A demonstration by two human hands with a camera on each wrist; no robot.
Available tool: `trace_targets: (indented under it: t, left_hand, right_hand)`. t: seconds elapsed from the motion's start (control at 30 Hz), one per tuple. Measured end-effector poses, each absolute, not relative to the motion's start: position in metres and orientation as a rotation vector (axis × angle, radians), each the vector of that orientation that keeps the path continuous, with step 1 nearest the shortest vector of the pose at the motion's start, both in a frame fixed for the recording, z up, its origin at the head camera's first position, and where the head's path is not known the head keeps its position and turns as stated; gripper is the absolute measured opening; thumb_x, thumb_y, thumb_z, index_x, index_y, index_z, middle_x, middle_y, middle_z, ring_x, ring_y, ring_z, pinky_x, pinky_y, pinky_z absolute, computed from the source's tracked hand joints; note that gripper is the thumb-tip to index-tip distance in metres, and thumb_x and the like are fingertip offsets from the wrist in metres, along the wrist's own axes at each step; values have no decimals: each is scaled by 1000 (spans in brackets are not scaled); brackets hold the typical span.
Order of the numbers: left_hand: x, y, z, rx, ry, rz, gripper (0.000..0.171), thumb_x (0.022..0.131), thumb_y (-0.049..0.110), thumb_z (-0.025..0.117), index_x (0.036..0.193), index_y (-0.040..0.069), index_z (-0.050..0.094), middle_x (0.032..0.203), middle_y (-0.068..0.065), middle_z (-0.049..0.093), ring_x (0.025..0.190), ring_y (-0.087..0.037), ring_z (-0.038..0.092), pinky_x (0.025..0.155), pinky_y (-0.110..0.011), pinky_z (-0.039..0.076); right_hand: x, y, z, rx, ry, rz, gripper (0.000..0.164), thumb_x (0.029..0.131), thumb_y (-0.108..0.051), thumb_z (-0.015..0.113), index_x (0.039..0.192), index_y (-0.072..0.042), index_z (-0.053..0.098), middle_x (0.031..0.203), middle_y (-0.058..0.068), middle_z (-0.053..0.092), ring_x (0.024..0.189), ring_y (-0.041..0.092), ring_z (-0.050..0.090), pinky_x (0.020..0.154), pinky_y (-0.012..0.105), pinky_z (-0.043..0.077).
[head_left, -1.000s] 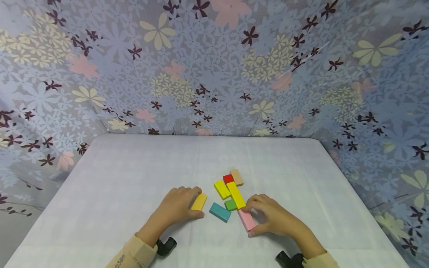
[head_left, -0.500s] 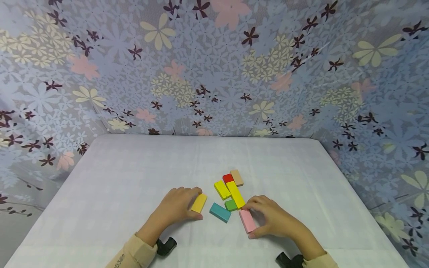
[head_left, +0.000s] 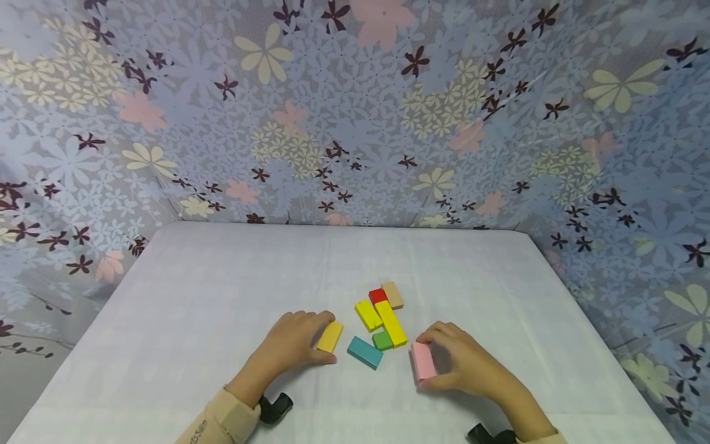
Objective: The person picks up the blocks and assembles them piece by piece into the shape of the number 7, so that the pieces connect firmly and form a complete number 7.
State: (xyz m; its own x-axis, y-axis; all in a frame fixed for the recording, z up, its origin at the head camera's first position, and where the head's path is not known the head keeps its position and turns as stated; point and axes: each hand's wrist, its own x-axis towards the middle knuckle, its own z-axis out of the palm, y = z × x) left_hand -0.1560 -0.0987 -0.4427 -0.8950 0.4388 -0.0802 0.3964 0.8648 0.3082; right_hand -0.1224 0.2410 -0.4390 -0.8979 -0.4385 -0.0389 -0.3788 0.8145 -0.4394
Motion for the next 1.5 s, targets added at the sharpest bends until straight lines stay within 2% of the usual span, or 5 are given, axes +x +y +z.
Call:
trace_targets:
  t: [0.43, 0.87, 1.17, 1.5]
  left_hand:
    - [-156, -97, -442, 605, 2880, 422, 77, 72, 56, 82, 135, 20, 57, 128, -3, 67, 112, -24, 61, 99, -46, 46]
    - [-157, -98, -445, 612, 2885, 427, 77, 71, 56, 83, 134, 19, 57, 127, -3, 67, 110, -23, 62, 97, -45, 47]
    - [-156, -97, -445, 605, 2883, 437, 77, 71, 56, 83, 134, 19, 58, 129, -4, 67, 113, -25, 61, 98, -46, 46]
    - [-158, -102, -448, 620, 2855, 515, 79, 72, 55, 83, 136, 19, 57, 136, -4, 63, 124, -28, 58, 104, -50, 44]
  right_hand:
    - [-105, 260, -445, -662, 2925, -652, 65, 65, -70, 78, 113, -31, 60, 108, -24, 55, 103, 2, 51, 93, 39, 50]
    - [-101, 264, -453, -589, 2925, -680, 64, 63, -72, 79, 109, -32, 60, 108, -24, 56, 105, 3, 50, 93, 38, 49]
    - [-100, 267, -461, -667, 2968, -757, 60, 63, -68, 81, 105, -32, 60, 105, -26, 55, 102, 0, 47, 92, 32, 47]
    - [-99, 268, -466, -701, 3018, -806, 60, 61, -66, 83, 105, -32, 61, 104, -27, 55, 103, 0, 48, 93, 33, 46]
